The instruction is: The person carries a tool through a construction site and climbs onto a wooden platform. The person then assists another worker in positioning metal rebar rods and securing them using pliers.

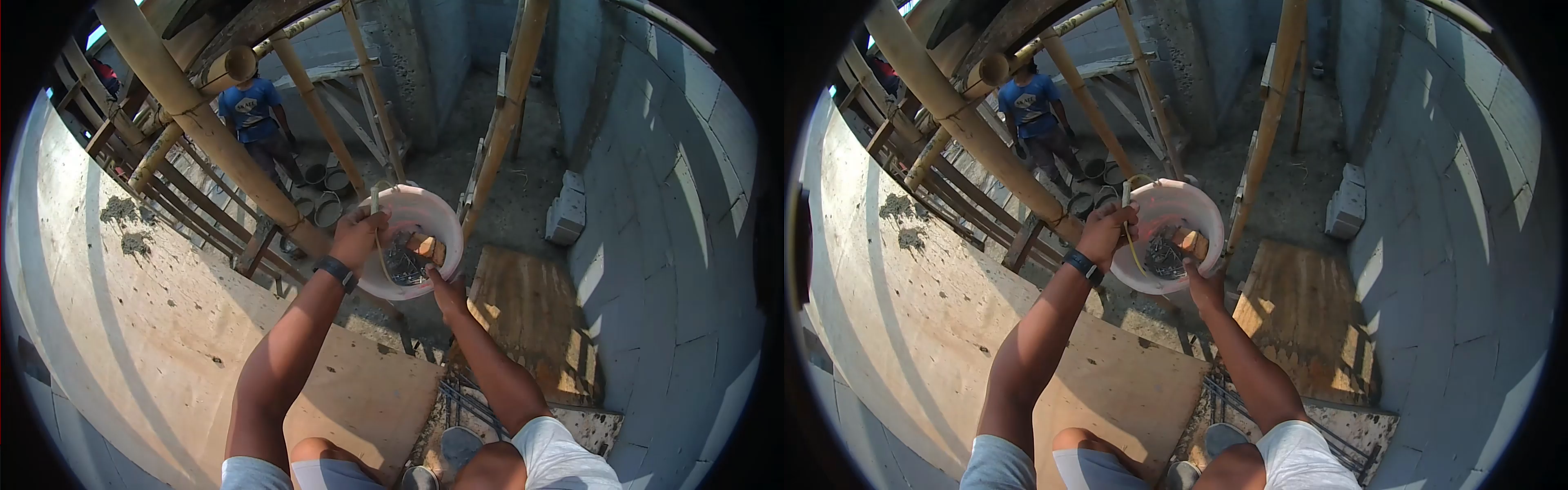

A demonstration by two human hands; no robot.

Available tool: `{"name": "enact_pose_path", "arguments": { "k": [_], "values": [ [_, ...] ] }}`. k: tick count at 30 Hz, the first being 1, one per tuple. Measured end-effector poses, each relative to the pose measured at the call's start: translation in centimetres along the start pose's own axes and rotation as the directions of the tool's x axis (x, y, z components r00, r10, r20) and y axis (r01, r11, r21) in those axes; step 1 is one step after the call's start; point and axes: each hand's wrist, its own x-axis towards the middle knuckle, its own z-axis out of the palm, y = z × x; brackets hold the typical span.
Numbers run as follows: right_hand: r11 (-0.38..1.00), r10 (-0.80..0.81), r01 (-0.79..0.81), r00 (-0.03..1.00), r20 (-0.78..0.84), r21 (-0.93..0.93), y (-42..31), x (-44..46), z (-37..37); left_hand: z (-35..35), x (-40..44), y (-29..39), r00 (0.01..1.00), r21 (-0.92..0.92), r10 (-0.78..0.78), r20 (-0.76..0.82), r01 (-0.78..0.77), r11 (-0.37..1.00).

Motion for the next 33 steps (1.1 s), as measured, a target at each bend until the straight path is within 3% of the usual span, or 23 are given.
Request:
{"name": "enact_pose_path", "arguments": {
  "k": [2, 3, 4, 5, 7, 8, 10, 12, 15, 18, 19, 21, 23, 25, 27, 30, 32, 33],
  "values": [
    [0.889, -0.382, 0.285, 0.893, -0.237, -0.359, 5.2, 1.2, -0.4, 0.9, 0.6, -5.9, 0.996, -0.008, -0.081, 0.030, 0.081, 0.997],
    [0.969, -0.195, 0.182, 0.979, -0.064, -0.165, 5.0, 1.4, -1.1, 1.5, 0.6, -8.9, 0.992, 0.007, -0.123, 0.041, 0.123, 0.992],
    [1.000, -0.021, 0.020, 0.990, 0.142, 0.008, 3.8, 1.5, -1.5, 2.4, 0.6, -10.9, 0.984, 0.023, -0.170, 0.052, 0.169, 0.985],
    [0.971, 0.127, -0.189, 0.925, 0.359, 0.143, 2.5, 1.5, -1.8, 3.6, 0.2, -12.1, 0.998, 0.077, -0.055, -0.004, 0.055, 0.996],
    [0.734, 0.437, -0.638, 0.706, 0.557, 0.234, 1.1, 1.2, -0.9, 5.7, -2.4, -14.9, 0.986, 0.201, 0.138, -0.096, -0.117, 0.972],
    [0.710, 0.417, -0.648, 0.702, 0.578, 0.275, 2.4, 1.2, -0.1, 5.9, -3.5, -15.5, 0.994, 0.346, 0.107, 0.003, -0.102, 0.933],
    [0.703, 0.427, -0.655, 0.701, 0.571, 0.277, 4.8, 1.8, 0.1, 5.4, -4.8, -17.4, 0.952, 0.673, 0.176, 0.252, -0.303, 0.675],
    [0.718, 0.490, -0.667, 0.687, 0.536, 0.199, 6.3, 1.9, 0.8, 2.9, -5.9, -17.4, 0.870, 0.835, 0.113, 0.479, -0.492, 0.248],
    [0.679, 0.494, -0.709, 0.634, 0.595, 0.192, 11.7, 3.3, 3.9, -1.6, -7.7, -16.2, 0.884, 0.885, 0.061, 0.463, -0.458, -0.086],
    [0.809, 0.459, -0.588, 0.643, 0.614, 0.011, 14.5, 2.5, 9.0, -5.1, -8.4, -20.2, 0.958, 0.953, -0.142, 0.251, -0.270, -0.137],
    [0.847, 0.439, -0.529, 0.646, 0.624, -0.049, 15.7, 2.5, 10.9, -5.1, -8.5, -20.2, 0.937, 0.925, -0.145, 0.317, -0.339, -0.171],
    [0.919, 0.393, -0.361, 0.792, 0.467, -0.160, 19.0, 2.3, 14.5, -4.8, -7.8, -20.3, 0.970, 0.970, -0.070, 0.235, -0.238, -0.044],
    [0.894, 0.339, -0.218, 0.899, 0.276, -0.391, 24.2, 2.8, 14.7, -5.2, -7.6, -20.9, 0.967, 0.968, -0.056, 0.248, -0.249, -0.026],
    [0.755, 0.631, -0.443, 0.691, 0.352, -0.483, 35.5, 5.9, 14.7, -5.3, -7.5, -20.9, 0.965, 0.964, -0.002, 0.262, -0.262, -0.033],
    [0.799, 0.489, -0.288, 0.822, 0.291, -0.527, 37.0, 6.5, 13.6, -5.4, -7.3, -21.3, 0.969, 0.969, -0.019, 0.245, -0.245, -0.005],
    [0.661, 0.554, -0.105, 0.736, 0.389, -0.743, 40.9, 7.4, 13.5, -5.7, -7.2, -21.8, 0.970, 0.970, -0.034, 0.242, -0.243, -0.015],
    [0.671, 0.431, 0.100, 0.754, 0.496, -0.734, 43.9, 7.0, 13.9, -5.6, -7.0, -21.7, 0.968, 0.968, -0.013, 0.251, -0.251, -0.009],
    [0.616, 0.518, 0.053, 0.724, 0.455, -0.786, 44.8, 7.0, 14.3, -5.6, -6.9, -21.6, 0.968, 0.968, -0.023, 0.252, -0.252, -0.010]
  ]
}}
